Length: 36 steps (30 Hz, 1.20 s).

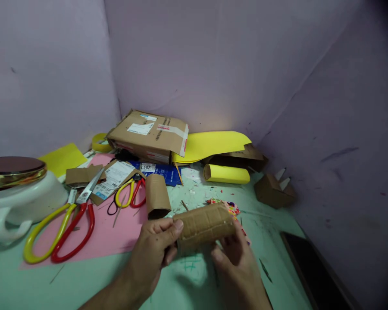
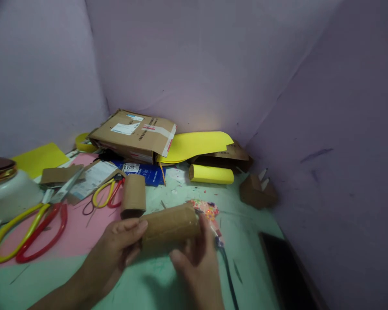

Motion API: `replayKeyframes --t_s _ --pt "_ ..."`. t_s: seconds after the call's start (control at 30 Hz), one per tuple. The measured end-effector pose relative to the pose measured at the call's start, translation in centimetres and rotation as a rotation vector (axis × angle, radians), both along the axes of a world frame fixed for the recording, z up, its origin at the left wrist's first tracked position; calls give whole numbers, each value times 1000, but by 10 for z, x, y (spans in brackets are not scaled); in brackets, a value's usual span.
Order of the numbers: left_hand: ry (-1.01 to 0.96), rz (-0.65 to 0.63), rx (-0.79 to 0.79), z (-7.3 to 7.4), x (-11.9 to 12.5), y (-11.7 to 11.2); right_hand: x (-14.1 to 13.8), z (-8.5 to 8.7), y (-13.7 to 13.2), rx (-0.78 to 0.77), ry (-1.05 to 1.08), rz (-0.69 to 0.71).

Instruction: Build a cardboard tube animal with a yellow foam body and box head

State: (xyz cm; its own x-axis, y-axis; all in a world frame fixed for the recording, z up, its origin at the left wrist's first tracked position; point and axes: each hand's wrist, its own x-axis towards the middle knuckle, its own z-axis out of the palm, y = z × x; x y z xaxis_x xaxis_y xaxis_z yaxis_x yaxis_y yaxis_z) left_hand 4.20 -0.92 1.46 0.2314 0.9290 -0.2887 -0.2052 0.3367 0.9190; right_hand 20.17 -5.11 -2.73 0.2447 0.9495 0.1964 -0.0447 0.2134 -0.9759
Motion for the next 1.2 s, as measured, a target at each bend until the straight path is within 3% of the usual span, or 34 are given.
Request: replayKeyframes --t_s 0.1,0.13,0.2,0.23,0.3,0.5,0.73,1.03,1.1,1.2 --pt "172 -33 69 1 -2 0 23 6 -13 369 -606 -434" --pt "236 -62 93 1 -1 -1 29 10 -15 496 -860 -418" --pt "346 -122 139 2 0 -5 34 19 -15 659 -1154 -181" --pt "382 -145 160 3 1 -7 32 22 -13 702 -1188 -80" --pt "398 -193 186 2 3 -11 24 25 -8 716 -1153 -21" --pt "266 -355 135 -6 3 -13 12 15 -2 651 -1081 -30" --pt "303 -361 77 -19 2 -9 24 11 -2 621 -1148 -19" --pt "313 -508 56 -23 -1 -6 23 6 0 604 -1216 12" --pt "347 -503 93 -26 -3 -7 25 8 0 625 -1242 25" --pt "381 -496 279 -30 -4 -9 25 9 1 640 -1259 32"
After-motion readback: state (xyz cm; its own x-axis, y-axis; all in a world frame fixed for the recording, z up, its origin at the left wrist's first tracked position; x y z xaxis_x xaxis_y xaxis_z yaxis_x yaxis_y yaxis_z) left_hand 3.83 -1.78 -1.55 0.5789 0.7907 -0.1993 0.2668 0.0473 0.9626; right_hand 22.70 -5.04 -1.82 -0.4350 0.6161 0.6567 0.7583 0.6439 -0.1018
